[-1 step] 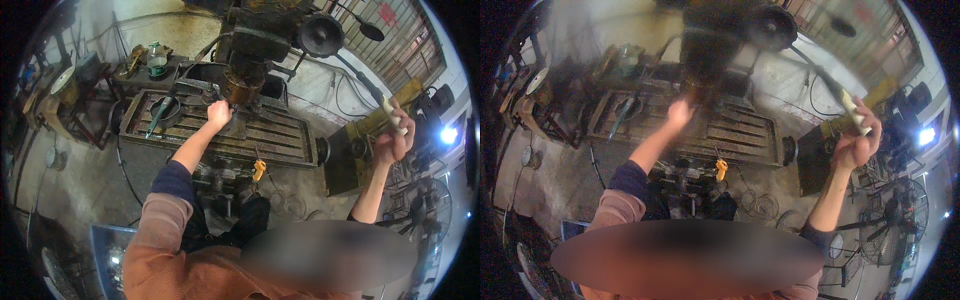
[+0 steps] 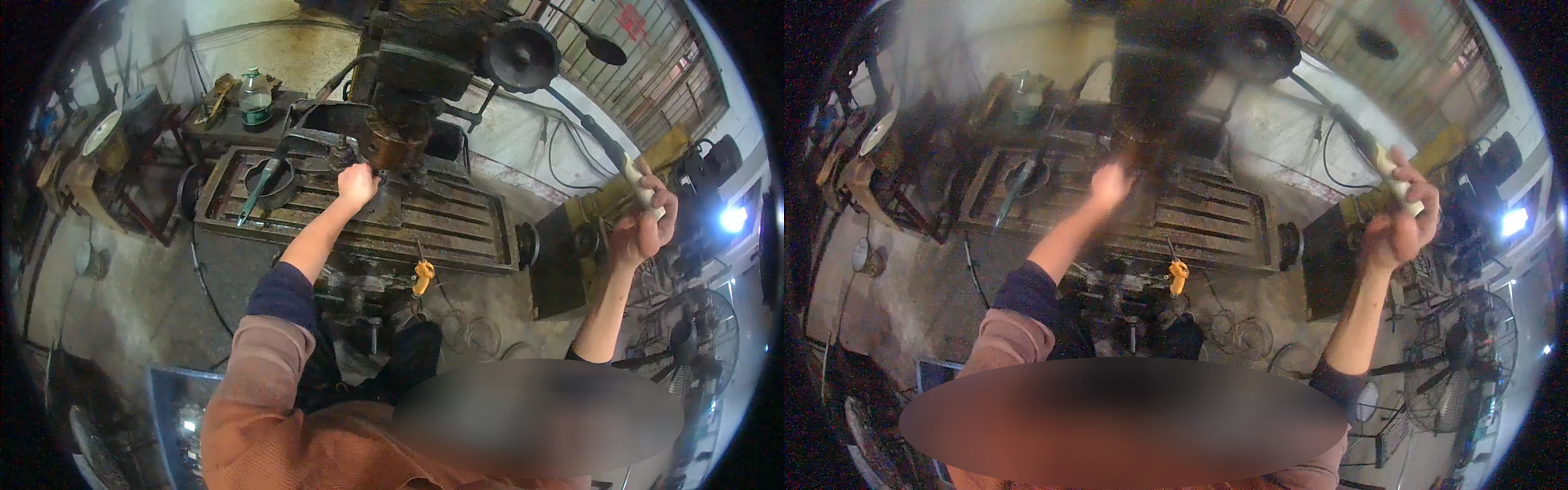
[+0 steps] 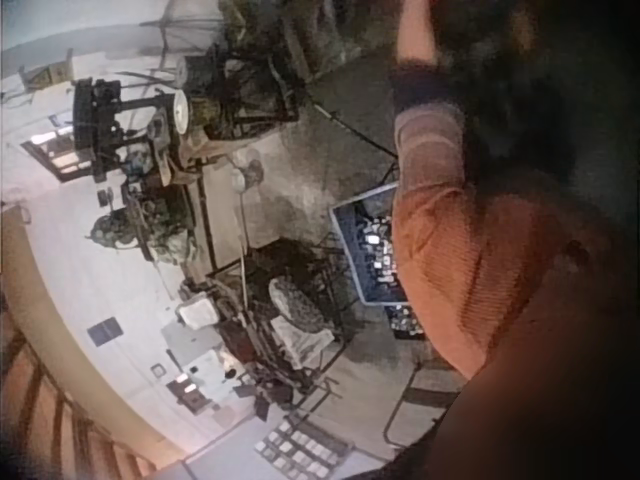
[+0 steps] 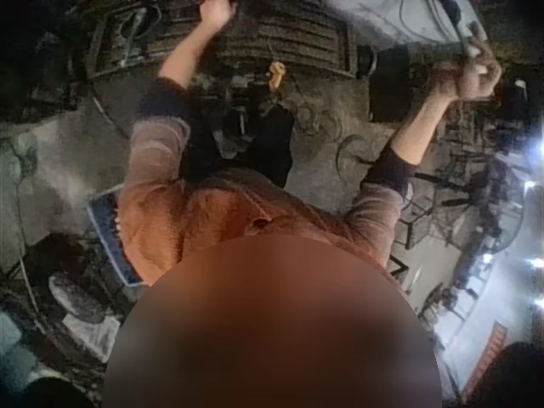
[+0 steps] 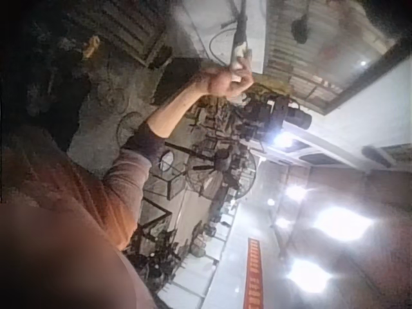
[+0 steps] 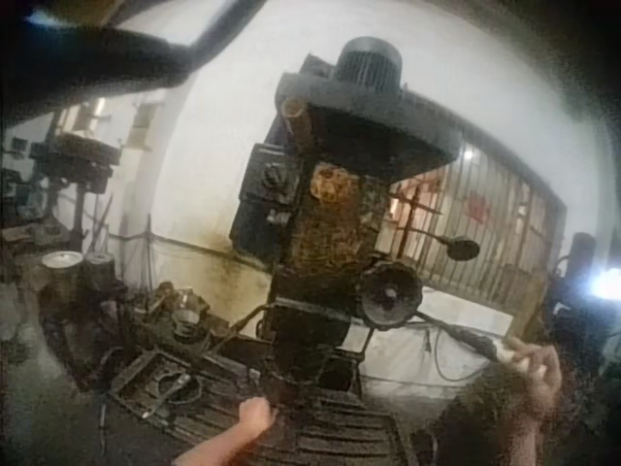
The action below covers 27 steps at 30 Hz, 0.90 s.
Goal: The person repeatedly picks small metal parts from a blue bin, places them on a drill press table, and drills holes using a hand lever. After drilling, the person removes the parts and returns them to the bin. The cycle continues throughout the clip.
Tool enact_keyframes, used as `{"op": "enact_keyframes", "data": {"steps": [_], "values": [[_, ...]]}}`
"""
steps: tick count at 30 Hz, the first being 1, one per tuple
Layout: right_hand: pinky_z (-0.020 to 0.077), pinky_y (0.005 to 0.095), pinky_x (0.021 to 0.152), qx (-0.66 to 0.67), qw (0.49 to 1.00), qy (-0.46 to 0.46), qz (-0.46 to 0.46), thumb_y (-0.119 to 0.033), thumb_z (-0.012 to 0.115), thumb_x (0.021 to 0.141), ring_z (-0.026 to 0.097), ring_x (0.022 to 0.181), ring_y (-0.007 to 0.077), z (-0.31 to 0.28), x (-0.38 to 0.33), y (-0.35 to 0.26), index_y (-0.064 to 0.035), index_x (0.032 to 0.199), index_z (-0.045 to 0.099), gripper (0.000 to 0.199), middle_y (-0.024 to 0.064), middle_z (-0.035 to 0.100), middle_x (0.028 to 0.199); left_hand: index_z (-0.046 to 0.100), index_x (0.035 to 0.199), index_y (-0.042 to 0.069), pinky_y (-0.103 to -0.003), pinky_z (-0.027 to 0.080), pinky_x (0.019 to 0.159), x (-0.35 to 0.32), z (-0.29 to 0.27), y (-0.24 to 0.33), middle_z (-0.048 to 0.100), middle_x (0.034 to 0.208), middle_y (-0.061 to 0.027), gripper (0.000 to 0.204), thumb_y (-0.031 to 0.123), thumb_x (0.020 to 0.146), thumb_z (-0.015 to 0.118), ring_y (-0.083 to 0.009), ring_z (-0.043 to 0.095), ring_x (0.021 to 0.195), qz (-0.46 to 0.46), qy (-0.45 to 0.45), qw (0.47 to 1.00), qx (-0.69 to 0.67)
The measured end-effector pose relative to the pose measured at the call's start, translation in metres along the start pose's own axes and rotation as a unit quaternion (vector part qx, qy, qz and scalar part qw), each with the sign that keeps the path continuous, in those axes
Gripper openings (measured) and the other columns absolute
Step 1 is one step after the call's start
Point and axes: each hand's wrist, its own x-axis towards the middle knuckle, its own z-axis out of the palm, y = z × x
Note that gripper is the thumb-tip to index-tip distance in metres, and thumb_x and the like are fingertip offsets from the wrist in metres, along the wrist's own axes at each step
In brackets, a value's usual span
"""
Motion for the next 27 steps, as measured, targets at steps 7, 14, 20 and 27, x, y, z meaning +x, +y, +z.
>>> {"op": "enact_keyframes", "data": {"steps": [7,14,20,27], "values": [[0.0295,0.0557,0.098,-0.015,0.999,0.032,-0.025,-0.002,0.041,0.057,0.050,0.106,0.0416,0.017,-0.025,0.001,-0.0042,0.077,0.041,0.021,0.0170,0.055,0.091,0.068,0.081,0.006,-0.041,0.051,0.067,0.004,-0.013,0.005,0.064,0.075,-0.0154,0.026,0.029,0.069,0.069,-0.0313,0.063,0.073,-0.029,-0.042,0.999,-0.017],[0.0296,0.0543,0.098,-0.012,1.000,0.010,0.016,-0.006,0.045,0.059,0.048,0.109,0.0414,0.004,-0.012,-0.002,-0.0047,0.078,0.041,0.020,0.0175,0.054,0.094,0.067,0.079,0.005,-0.041,0.051,0.064,0.000,-0.017,0.009,0.064,0.072,-0.0154,0.026,0.029,0.068,0.070,-0.0316,0.063,0.071,-0.011,-0.019,0.999,-0.030],[0.0302,0.0556,0.097,-0.009,0.999,0.032,-0.006,-0.002,0.039,0.056,0.048,0.108,0.0427,0.011,-0.033,0.005,-0.0042,0.077,0.040,0.022,0.0170,0.054,0.090,0.066,0.073,0.003,-0.041,0.051,0.064,0.001,-0.008,0.001,0.064,0.071,-0.0163,0.027,0.029,0.068,0.070,-0.0313,0.063,0.071,-0.012,-0.009,0.999,-0.041],[0.0280,0.0558,0.098,-0.091,0.996,0.023,-0.007,-0.004,0.041,0.055,0.050,0.106,0.0408,0.005,-0.020,0.001,-0.0040,0.073,0.040,0.017,0.0169,0.054,0.089,0.066,0.071,0.002,-0.041,0.051,0.064,-0.001,-0.010,0.003,0.064,0.073,-0.0168,0.029,0.031,0.067,0.071,-0.0323,0.063,0.071,-0.029,-0.019,0.999,-0.022]]}}
